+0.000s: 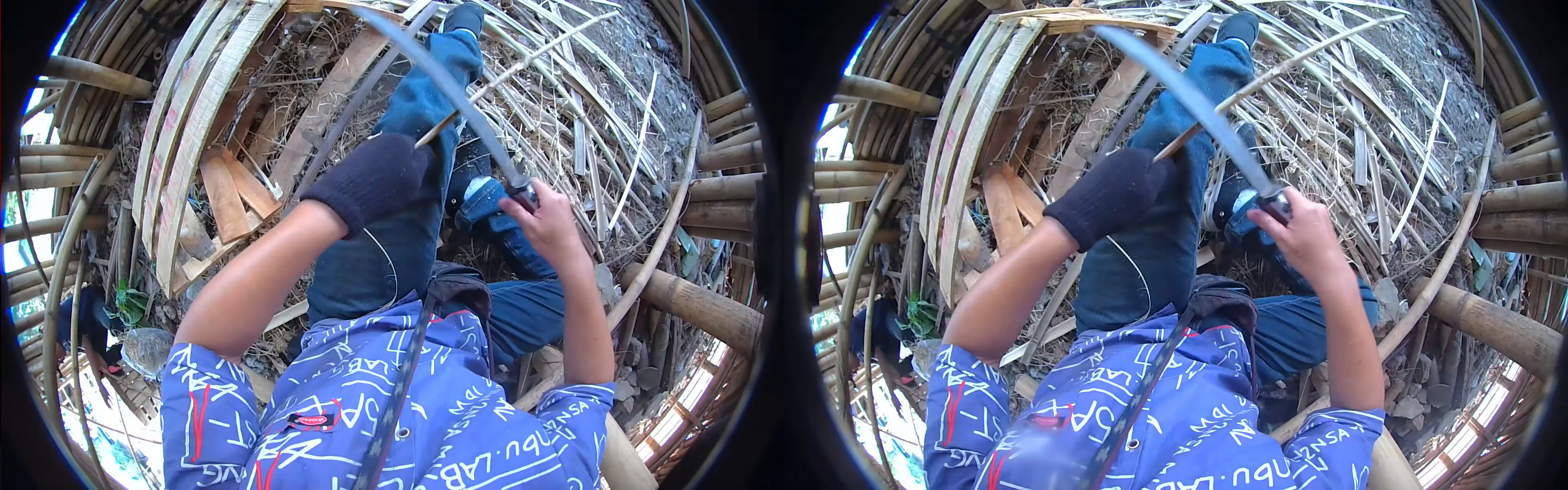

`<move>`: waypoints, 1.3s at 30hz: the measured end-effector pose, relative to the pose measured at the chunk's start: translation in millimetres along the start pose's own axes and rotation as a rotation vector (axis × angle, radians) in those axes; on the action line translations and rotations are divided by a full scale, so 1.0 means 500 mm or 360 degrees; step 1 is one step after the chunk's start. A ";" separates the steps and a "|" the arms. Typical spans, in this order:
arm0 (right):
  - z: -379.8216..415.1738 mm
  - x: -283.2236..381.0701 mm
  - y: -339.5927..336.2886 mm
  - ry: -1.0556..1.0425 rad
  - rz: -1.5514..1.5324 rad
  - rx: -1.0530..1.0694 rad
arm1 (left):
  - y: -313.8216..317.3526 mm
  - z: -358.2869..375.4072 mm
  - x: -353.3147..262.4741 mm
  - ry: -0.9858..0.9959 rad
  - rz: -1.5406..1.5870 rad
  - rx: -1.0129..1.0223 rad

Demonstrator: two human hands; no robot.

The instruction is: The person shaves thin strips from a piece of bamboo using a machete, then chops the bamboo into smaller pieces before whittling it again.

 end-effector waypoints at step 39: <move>-0.105 -0.027 -0.019 -0.0274 0.0375 -0.0145 | 0.018 0.017 0.031 -0.0028 0.0218 0.0094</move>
Point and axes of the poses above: each hand's wrist, its own z-axis away from the middle knuckle, its own y-axis out of the palm, x = y × z, the point moved 5 cm from there along -z, towards the middle knuckle, and after that the axes turned 15 degrees about -z, right-handed, at the moved point
